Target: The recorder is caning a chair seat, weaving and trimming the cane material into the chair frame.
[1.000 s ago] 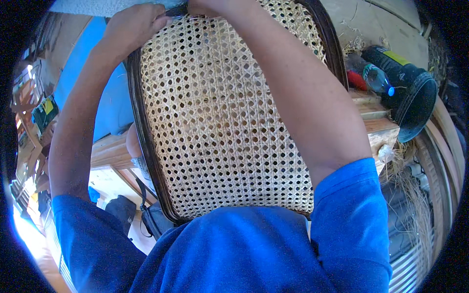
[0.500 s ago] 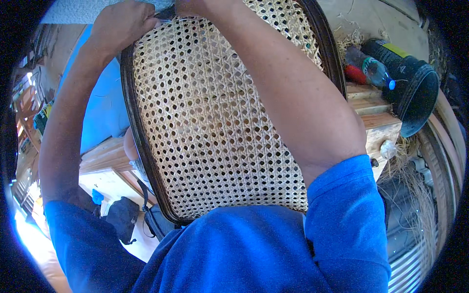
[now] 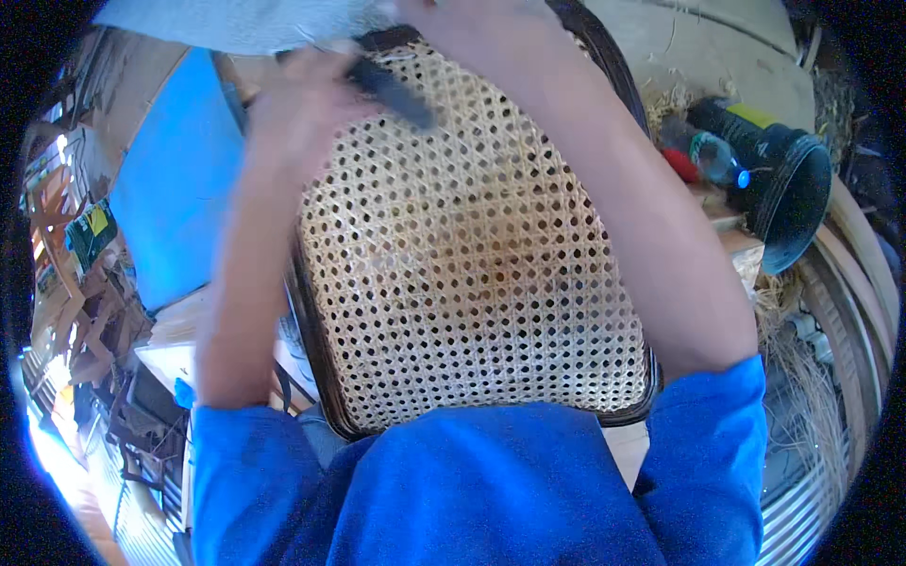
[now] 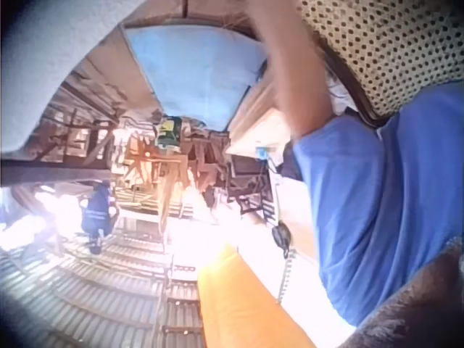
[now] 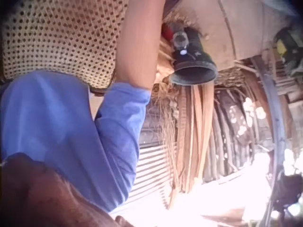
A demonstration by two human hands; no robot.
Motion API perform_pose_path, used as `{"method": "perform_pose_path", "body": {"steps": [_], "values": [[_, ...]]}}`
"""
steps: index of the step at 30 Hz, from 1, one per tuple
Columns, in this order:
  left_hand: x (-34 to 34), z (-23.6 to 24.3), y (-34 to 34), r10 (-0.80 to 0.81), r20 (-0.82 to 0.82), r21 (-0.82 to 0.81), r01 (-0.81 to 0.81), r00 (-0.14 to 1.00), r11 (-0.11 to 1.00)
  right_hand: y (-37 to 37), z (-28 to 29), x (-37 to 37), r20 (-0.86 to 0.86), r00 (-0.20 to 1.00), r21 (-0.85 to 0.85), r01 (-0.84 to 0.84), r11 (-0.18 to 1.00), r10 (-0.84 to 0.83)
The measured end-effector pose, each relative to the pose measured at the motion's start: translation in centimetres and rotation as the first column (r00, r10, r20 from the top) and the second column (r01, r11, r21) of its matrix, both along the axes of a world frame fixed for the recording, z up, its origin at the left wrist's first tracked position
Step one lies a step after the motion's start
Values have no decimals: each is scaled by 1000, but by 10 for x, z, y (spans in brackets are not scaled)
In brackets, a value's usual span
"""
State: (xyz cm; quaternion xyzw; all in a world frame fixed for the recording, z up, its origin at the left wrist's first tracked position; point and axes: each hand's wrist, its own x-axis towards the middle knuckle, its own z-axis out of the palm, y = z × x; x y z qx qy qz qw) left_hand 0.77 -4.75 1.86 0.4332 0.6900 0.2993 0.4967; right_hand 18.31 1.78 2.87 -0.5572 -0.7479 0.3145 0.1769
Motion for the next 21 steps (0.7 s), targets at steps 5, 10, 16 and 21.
{"method": "perform_pose_path", "body": {"steps": [5,10,16,21], "values": [[39,-50,-41,-17,-319,453,169,948,875,-53,28,-10,321,897,-178,-259,949,305],[48,-19,-13,641,653,-436,-491,404,754,-34,4,-9,326,865,-219,-323,921,381],[49,-35,-1,698,645,-577,-400,312,712,-17,6,-29,502,762,-217,-347,913,409],[53,-44,8,667,635,-553,-373,389,745,-3,-2,-31,576,710,-136,-405,904,405]]}}
